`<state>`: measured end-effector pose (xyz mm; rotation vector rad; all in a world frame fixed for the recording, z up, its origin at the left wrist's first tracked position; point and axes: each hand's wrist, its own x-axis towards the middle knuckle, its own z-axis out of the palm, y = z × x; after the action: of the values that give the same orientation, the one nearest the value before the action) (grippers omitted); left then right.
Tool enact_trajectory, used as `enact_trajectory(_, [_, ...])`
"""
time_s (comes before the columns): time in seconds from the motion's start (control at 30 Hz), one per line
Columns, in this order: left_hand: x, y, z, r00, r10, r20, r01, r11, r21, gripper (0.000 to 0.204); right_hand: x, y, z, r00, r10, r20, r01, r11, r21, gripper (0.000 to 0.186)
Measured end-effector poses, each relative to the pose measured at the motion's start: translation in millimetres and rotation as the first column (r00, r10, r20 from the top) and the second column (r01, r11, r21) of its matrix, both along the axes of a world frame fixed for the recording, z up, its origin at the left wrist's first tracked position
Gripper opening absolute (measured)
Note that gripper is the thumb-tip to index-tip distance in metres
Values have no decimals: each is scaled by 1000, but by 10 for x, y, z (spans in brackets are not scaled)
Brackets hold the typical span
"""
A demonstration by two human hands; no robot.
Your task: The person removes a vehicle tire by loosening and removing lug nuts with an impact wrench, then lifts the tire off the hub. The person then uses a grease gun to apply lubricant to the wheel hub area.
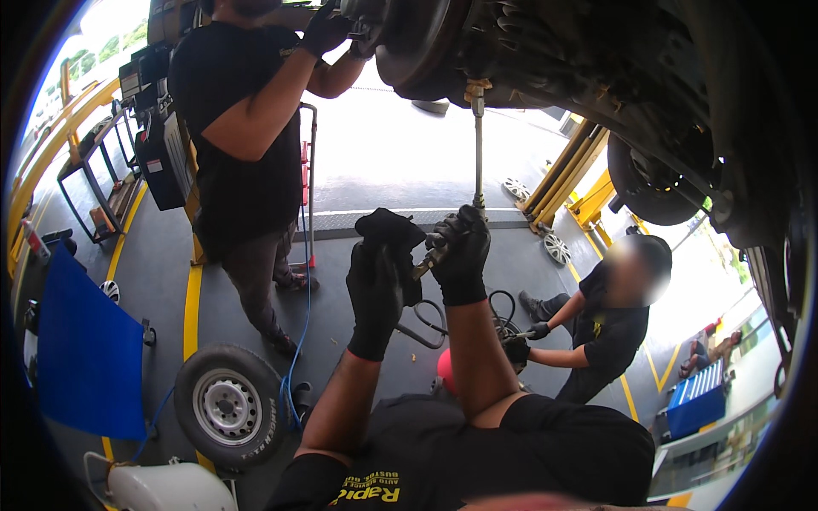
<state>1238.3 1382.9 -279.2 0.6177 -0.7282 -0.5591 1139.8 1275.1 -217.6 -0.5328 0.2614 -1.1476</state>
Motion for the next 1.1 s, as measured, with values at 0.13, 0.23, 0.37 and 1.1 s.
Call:
enact_trajectory(0.13, [4, 1, 22, 1000, 14, -22, -14, 1000, 6, 26, 24, 11, 21, 998, -49, -31, 49, 999, 12, 34])
enact_trajectory(0.23, [3, 5, 32, 999, 32, 23, -33, 999, 29, 25, 25, 2, 20, 999, -40, -37, 41, 999, 18, 34])
enact_trajectory(0.37, [7, -10, 47, 997, 64, 33, -66, 996, 59, 25, 26, -17, 23, 997, -40, -73, 42, 999, 27, 34])
enact_trajectory(1.1, [148, -120, -6, 996, 90, 7, -90, 990, 108, 16, 128, -87, -79, 1000, 22, -14, -22, 1000, -12, 32])
